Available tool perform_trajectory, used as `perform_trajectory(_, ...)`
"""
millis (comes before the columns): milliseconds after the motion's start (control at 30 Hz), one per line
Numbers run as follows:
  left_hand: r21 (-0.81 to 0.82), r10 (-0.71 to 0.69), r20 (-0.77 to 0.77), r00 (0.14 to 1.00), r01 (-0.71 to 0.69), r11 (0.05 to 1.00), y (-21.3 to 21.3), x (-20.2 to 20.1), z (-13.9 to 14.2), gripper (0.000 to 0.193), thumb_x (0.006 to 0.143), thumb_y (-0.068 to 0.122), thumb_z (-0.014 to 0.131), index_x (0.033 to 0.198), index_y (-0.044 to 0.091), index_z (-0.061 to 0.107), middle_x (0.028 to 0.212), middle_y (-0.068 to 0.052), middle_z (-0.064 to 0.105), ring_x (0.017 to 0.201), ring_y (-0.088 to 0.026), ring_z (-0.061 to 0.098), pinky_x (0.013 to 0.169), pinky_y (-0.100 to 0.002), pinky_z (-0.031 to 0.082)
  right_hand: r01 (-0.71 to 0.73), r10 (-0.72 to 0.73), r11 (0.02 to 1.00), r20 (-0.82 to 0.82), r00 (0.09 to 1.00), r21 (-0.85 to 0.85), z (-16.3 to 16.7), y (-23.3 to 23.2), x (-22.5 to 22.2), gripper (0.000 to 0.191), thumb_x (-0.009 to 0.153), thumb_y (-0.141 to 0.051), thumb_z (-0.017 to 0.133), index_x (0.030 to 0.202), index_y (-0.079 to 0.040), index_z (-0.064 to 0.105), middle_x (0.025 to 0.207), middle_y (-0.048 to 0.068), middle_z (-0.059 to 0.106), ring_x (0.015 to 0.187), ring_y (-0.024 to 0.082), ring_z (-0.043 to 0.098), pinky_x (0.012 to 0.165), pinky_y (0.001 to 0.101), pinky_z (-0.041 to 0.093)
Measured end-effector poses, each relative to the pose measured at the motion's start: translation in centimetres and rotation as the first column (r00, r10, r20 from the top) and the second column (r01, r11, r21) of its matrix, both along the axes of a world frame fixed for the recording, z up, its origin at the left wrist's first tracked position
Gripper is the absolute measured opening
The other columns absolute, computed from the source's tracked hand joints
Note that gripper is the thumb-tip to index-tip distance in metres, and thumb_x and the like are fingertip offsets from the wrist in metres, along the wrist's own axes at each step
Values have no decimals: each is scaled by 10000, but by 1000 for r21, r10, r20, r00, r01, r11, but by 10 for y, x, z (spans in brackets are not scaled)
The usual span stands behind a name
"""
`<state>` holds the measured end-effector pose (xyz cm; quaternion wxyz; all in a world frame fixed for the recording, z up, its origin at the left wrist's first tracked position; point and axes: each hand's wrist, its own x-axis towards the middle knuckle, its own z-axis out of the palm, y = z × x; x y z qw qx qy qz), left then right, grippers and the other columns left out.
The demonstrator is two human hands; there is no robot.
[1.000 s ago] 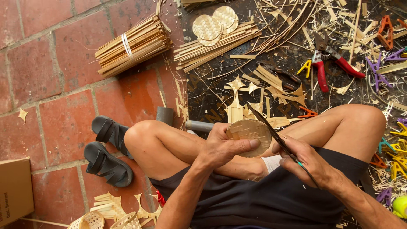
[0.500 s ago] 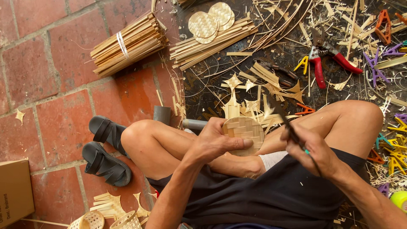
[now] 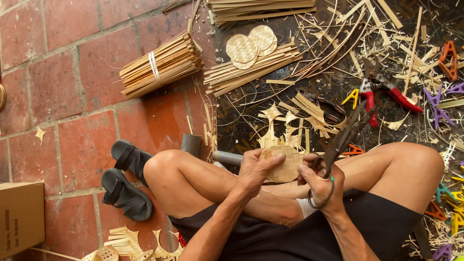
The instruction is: The person sits on the floor and uses large scissors to trim excess bamboo strips from the edge of round woven bamboo discs, rotating each disc as they cut. Finished discs are set on the floor beside stacks of bamboo strips and woven baskets.
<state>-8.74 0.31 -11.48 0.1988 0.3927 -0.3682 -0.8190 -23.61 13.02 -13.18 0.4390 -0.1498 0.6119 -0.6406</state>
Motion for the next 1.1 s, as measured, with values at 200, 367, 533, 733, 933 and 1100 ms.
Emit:
perform_trajectory(200,-11,-14,35,999,14,1000,-40,-45,-39,373,1047,265,668,1069,-101,733,868,-110,739,684,-149,670,594,-290,571,44,-40,995,46,998,-88,-32,-9,-49,281,896,0,676,1160,91,642,867,112,676,670,169,644,598,322,548)
perform_trajectory(367,-136,168,76,983,-156,978,-156,-94,-35,451,932,234,716,1236,-95,666,1079,-183,749,892,-253,759,770,-364,655,157,-124,976,209,970,-148,-58,-3,-98,268,929,-25,636,1181,58,602,910,99,663,712,159,613,652,335,542)
perform_trajectory(533,-175,222,340,914,-171,970,-251,-116,-7,747,949,470,579,1500,-10,425,1222,-206,633,1037,-302,686,768,-450,634,190,-139,974,336,932,-122,-71,18,-103,261,920,-33,659,1160,61,614,868,89,636,689,156,588,622,351,533)
perform_trajectory(733,-431,110,583,805,192,882,-166,-109,-35,781,882,321,739,1520,44,384,1229,-153,645,998,-208,662,750,-400,590,-21,1,969,81,997,247,-6,115,-121,183,873,-37,720,1003,22,605,740,142,634,570,206,581,480,362,461)
perform_trajectory(933,-671,-153,500,853,492,554,-33,-70,-47,438,937,261,722,1277,-12,681,1160,-120,725,1070,-194,685,945,-318,526,108,168,705,-313,935,701,54,214,-95,178,878,-148,723,1027,-61,680,609,130,602,507,221,576,549,410,493)
perform_trajectory(1100,-508,-252,518,818,531,678,25,-26,-11,423,915,245,734,1256,-3,701,1093,-82,744,953,-178,685,811,-314,547,215,120,902,-696,707,374,51,243,-67,243,905,-168,779,947,-6,602,703,86,590,620,186,584,591,379,501)
